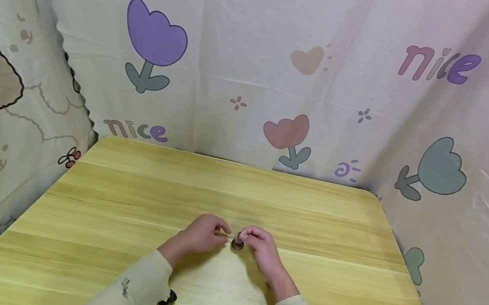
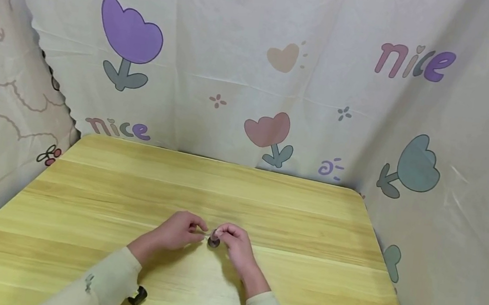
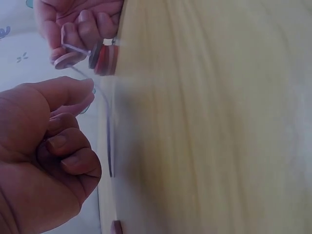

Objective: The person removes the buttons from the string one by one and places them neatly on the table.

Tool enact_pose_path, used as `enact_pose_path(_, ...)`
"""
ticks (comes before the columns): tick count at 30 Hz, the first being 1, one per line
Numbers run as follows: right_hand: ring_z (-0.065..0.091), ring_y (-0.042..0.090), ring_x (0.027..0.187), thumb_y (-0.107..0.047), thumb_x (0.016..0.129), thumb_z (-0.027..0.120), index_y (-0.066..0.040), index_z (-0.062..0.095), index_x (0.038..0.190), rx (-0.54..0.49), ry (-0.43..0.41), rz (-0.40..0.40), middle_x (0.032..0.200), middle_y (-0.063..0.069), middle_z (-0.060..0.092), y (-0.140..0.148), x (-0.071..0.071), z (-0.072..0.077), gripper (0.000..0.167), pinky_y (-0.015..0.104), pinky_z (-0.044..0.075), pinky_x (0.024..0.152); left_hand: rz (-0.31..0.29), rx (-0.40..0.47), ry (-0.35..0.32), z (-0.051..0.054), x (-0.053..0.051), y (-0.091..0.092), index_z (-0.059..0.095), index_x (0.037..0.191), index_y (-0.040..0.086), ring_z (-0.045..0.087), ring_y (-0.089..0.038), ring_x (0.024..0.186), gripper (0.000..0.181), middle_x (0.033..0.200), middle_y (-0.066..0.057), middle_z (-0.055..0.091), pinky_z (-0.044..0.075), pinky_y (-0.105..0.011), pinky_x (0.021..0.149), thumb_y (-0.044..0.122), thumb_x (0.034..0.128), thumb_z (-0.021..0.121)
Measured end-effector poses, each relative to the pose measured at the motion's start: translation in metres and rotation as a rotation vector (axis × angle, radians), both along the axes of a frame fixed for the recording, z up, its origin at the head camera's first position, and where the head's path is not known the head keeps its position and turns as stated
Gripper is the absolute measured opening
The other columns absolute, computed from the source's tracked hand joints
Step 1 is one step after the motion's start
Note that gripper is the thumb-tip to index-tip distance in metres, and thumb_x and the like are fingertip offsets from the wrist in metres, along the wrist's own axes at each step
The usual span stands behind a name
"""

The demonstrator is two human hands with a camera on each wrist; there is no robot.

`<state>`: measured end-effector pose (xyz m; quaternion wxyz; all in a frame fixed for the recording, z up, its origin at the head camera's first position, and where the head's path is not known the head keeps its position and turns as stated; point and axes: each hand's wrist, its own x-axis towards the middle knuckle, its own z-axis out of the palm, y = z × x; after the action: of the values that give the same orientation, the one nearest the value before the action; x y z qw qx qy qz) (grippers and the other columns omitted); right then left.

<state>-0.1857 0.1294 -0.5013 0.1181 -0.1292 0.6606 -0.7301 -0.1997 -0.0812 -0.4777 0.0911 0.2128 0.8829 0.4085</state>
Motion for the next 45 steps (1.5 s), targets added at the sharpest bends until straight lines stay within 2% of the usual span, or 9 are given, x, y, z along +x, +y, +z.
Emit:
enact_pose_path(10, 0.06, 0.023, 0.09, -0.005, 0.096, 0.058, 0.017, 0.059, 0.095, 0.01, 0.016, -0.007, 0.09, 0.012, 0.065, -0.001, -0.001, -0.002, 0.023, 0.035, 0.044, 0.087, -0.023, -0.055, 0.031, -0.005, -0.003, 0.007, 0.075, 0.09, 0.016, 0.041, -0.007, 0.055, 0.003, 0.061, 0.007, 0.048, 0.035, -0.027, 0.055, 0.013, 0.0908, 0.074)
enact_pose_path(15, 0.06, 0.022, 0.089, -0.006, 0.095, 0.059, 0.017, 0.059, 0.096, 0.019, 0.006, -0.015, 0.09, 0.011, 0.065, -0.001, -0.001, -0.001, 0.023, 0.035, 0.043, 0.085, 0.023, -0.054, 0.038, -0.003, -0.002, 0.006, 0.075, 0.084, 0.02, 0.044, -0.01, 0.059, 0.009, 0.063, 0.006, 0.049, 0.036, -0.03, 0.056, 0.013, 0.0906, 0.073)
enact_pose_path(19, 0.059, 0.022, 0.089, -0.005, 0.095, 0.059, 0.018, 0.059, 0.096, 0.021, -0.001, -0.019, 0.09, 0.011, 0.065, -0.001, 0.0, 0.001, 0.023, 0.035, 0.043, 0.085, 0.066, -0.029, 0.058, 0.0, 0.0, 0.002, 0.076, 0.081, 0.017, 0.047, -0.012, 0.066, 0.011, 0.07, 0.005, 0.052, 0.04, -0.032, 0.061, 0.01, 0.089, 0.073)
enact_pose_path(24, 0.059, 0.023, 0.09, -0.003, 0.095, 0.058, 0.018, 0.059, 0.097, 0.02, -0.006, -0.029, 0.092, 0.013, 0.065, -0.001, -0.001, 0.002, 0.021, 0.036, 0.043, 0.086, 0.067, 0.006, 0.095, 0.005, 0.001, -0.002, 0.074, 0.082, 0.01, 0.052, -0.017, 0.079, 0.009, 0.085, 0.0, 0.055, 0.045, -0.037, 0.073, 0.005, 0.0896, 0.071)
enact_pose_path(29, 0.054, 0.022, 0.086, -0.003, 0.093, 0.06, 0.016, 0.061, 0.097, 0.041, -0.025, -0.059, 0.09, 0.01, 0.063, -0.002, 0.0, 0.002, 0.019, 0.032, 0.042, 0.081, 0.081, 0.031, 0.039, 0.004, 0.002, -0.005, 0.066, 0.086, 0.009, 0.056, -0.016, 0.082, 0.011, 0.089, 0.0, 0.059, 0.048, -0.037, 0.076, 0.004, 0.0949, 0.063)
enact_pose_path(33, 0.048, 0.021, 0.08, -0.004, 0.092, 0.062, 0.015, 0.061, 0.096, 0.055, -0.04, -0.083, 0.085, 0.006, 0.058, -0.002, 0.0, 0.0, 0.019, 0.03, 0.04, 0.075, 0.09, 0.101, -0.027, 0.004, 0.004, -0.006, 0.06, 0.088, 0.009, 0.057, -0.014, 0.063, 0.012, 0.077, -0.001, 0.061, 0.048, -0.031, 0.059, 0.003, 0.0977, 0.055)
enact_pose_path(36, 0.046, 0.02, 0.079, -0.004, 0.092, 0.062, 0.015, 0.061, 0.096, 0.056, -0.046, -0.089, 0.083, 0.005, 0.056, -0.002, 0.0, 0.0, 0.019, 0.029, 0.039, 0.074, 0.1, 0.133, -0.021, 0.005, 0.006, -0.007, 0.057, 0.088, 0.01, 0.054, -0.014, 0.062, 0.012, 0.074, -0.001, 0.057, 0.044, -0.03, 0.057, 0.003, 0.0969, 0.052)
enact_pose_path(41, 0.047, 0.019, 0.079, -0.004, 0.091, 0.062, 0.015, 0.061, 0.096, 0.051, -0.046, -0.087, 0.082, 0.004, 0.056, -0.003, 0.0, 0.001, 0.019, 0.029, 0.039, 0.073, 0.122, 0.14, -0.012, 0.007, 0.007, -0.008, 0.061, 0.093, 0.009, 0.051, -0.016, 0.072, 0.008, 0.078, 0.001, 0.055, 0.043, -0.033, 0.064, 0.006, 0.0966, 0.054)
enact_pose_path(45, 0.048, 0.019, 0.082, -0.003, 0.091, 0.062, 0.015, 0.061, 0.096, 0.049, -0.045, -0.084, 0.084, 0.006, 0.057, -0.003, 0.0, 0.002, 0.019, 0.029, 0.04, 0.076, 0.099, 0.151, -0.013, 0.008, 0.008, -0.009, 0.069, 0.099, 0.01, 0.05, -0.015, 0.068, 0.01, 0.076, 0.002, 0.055, 0.044, -0.033, 0.064, 0.014, 0.0997, 0.059)
